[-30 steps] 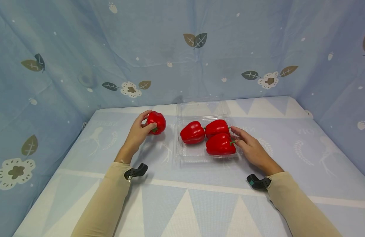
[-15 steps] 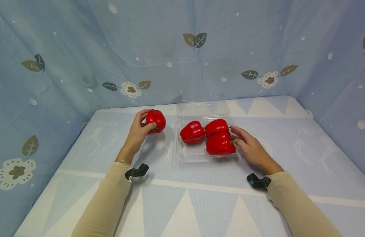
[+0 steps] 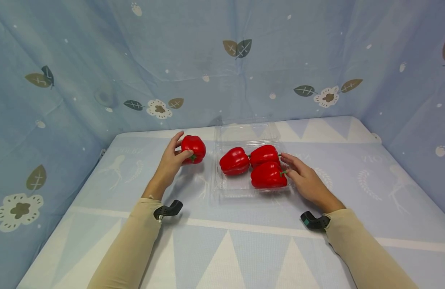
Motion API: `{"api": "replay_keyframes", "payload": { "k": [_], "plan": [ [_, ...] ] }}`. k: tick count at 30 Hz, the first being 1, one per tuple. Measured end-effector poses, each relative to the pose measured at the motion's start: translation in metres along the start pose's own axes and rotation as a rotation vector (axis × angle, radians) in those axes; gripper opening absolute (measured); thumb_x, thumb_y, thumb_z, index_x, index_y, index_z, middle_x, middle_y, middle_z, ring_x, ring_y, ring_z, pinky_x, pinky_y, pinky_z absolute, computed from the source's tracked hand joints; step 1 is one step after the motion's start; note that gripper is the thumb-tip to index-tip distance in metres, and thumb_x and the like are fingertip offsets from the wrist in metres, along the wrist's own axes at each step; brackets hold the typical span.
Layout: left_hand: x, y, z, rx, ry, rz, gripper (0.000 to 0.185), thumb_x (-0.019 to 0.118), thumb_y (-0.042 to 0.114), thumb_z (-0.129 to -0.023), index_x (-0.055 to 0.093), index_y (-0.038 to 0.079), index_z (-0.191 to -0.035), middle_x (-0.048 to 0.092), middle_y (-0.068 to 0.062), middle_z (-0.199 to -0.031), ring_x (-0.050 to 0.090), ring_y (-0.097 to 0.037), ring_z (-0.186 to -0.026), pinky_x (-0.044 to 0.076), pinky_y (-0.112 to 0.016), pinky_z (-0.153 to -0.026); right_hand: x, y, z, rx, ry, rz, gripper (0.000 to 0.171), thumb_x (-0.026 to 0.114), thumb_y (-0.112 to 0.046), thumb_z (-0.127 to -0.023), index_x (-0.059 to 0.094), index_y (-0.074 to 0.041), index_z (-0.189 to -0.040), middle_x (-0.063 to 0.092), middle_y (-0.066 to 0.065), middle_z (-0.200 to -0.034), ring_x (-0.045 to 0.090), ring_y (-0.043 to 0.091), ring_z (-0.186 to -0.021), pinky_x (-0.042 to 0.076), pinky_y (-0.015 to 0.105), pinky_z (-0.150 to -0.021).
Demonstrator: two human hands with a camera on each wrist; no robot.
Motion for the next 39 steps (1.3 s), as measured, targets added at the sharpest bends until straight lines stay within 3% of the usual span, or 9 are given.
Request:
{"api": "replay_keyframes", "payload": {
  "k": [7, 17, 24, 34, 39],
  "plan": [
    [0.005, 0.0, 0.001, -0.033, -0.024, -0.094, 0.08, 0.065, 0.025, -0.081, 0.025, 0.033, -0.15, 0.032, -0.008, -0.142, 0.043, -0.032, -0.12, 0.048, -0.045, -0.093, -0.002, -0.001, 0.0, -0.03, 0.012, -0.011, 0.052, 0.04, -0.003, -0.098, 0.03, -0.009, -0.149, 0.04, 0.017, -0.146, 0.048, 0.036, -0.124, 0.039, 0.007, -0.087],
    [0.002, 0.006, 0.004, -0.006, 0.025, 0.015, 0.075, 0.064, 0.021, -0.081, 0.03, 0.028, -0.147, 0.028, -0.006, -0.143, 0.043, -0.032, -0.125, 0.046, -0.044, -0.096, -0.002, -0.001, 0.0, -0.033, 0.013, -0.016, 0.051, 0.04, -0.003, -0.098, 0.03, -0.006, -0.148, 0.04, 0.018, -0.146, 0.048, 0.037, -0.123, 0.039, 0.007, -0.088],
    [0.005, 0.007, 0.003, 0.043, -0.015, 0.097, 0.069, 0.061, 0.022, -0.085, 0.029, 0.022, -0.146, 0.03, -0.004, -0.146, 0.048, -0.03, -0.119, 0.047, -0.041, -0.095, -0.002, -0.001, -0.001, -0.036, 0.016, -0.013, 0.051, 0.04, -0.003, -0.098, 0.03, -0.006, -0.148, 0.04, 0.018, -0.146, 0.049, 0.037, -0.122, 0.039, 0.007, -0.088],
    [0.01, 0.008, 0.005, 0.014, -0.048, 0.097, 0.075, 0.068, 0.028, -0.085, 0.025, 0.018, -0.146, 0.033, -0.005, -0.145, 0.045, -0.029, -0.122, 0.048, -0.039, -0.094, -0.002, -0.001, 0.0, -0.029, 0.017, -0.011, 0.051, 0.041, -0.003, -0.098, 0.03, -0.007, -0.148, 0.041, 0.018, -0.145, 0.049, 0.037, -0.123, 0.039, 0.007, -0.088],
    [0.013, 0.007, 0.005, -0.009, -0.063, 0.089, 0.078, 0.068, 0.033, -0.086, 0.023, 0.028, -0.149, 0.029, -0.005, -0.148, 0.045, -0.03, -0.123, 0.046, -0.04, -0.096, -0.002, 0.0, 0.0, -0.026, 0.018, 0.0, 0.051, 0.041, -0.004, -0.098, 0.03, -0.007, -0.148, 0.041, 0.018, -0.145, 0.049, 0.036, -0.123, 0.038, 0.006, -0.088]
  ]
}}
Point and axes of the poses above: each hand's wrist, its own z-axis away from the middle knuckle, its own x-axis out of the palm, y = z × x, the point moved 8 cm from there along -z, towards the middle knuckle
